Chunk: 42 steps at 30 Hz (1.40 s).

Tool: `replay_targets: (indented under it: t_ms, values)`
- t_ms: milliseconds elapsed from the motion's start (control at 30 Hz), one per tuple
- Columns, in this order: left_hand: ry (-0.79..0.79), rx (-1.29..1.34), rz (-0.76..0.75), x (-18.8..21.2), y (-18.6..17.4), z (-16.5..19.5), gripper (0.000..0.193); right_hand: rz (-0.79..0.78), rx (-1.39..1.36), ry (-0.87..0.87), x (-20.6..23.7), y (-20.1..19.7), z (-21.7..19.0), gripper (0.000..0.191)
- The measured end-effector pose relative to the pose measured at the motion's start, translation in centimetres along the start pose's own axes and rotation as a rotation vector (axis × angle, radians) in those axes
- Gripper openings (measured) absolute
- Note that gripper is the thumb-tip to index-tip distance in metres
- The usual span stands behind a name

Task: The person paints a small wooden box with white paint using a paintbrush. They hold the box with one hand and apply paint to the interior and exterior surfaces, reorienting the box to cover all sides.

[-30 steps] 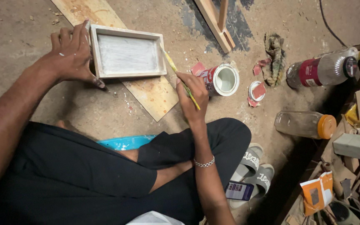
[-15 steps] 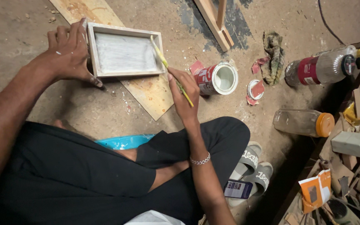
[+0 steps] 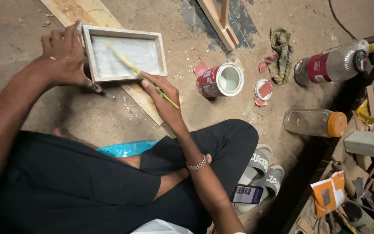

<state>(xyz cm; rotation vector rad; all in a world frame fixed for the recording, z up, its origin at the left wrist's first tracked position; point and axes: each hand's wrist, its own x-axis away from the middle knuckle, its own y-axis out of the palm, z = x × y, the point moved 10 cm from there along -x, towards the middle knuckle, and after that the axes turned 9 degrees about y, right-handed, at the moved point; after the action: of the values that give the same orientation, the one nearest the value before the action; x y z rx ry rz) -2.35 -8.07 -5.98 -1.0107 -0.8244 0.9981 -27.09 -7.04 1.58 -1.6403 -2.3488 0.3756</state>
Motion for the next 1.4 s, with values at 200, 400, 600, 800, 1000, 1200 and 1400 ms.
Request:
replay_targets:
  t_ms: [200,400,600,800,1000,1200,1400]
  values:
    - [-0.007,0.036,0.028,-0.1,0.1,-0.2,0.172,0.191,0.105,0.109,-1.1,-3.2,1.1,0.027]
    - [0.004,-0.006,0.034,-0.2,0.1,-0.1,0.168,0.298,0.495,-0.103,0.2,-2.8,-2.5,0.024]
    - [-0.004,-0.008,-0.004,0.0,0.1,-0.1,0.169,0.166,0.102,-0.023,0.0,-0.8,-1.5,0.025]
    - [0.031,-0.071,-0.001,-0.1,0.0,0.2,0.156,0.334,0.23,-0.002,0.0,-3.0,-1.1,0.026]
    - [0.004,-0.171,-0.034,0.0,-0.4,0.4,0.166,0.219,0.34,-0.11,0.5,-1.0,-2.7,0.024]
    - [-0.024,-0.049,-0.023,-0.2,-0.4,0.6,0.157,0.257,0.21,-0.032,0.5,-3.7,-2.6,0.024]
    - [-0.141,-0.004,-0.005,0.9,1.4,1.1,0.163,0.178,0.142,0.024,0.6,-1.5,-1.3,0.029]
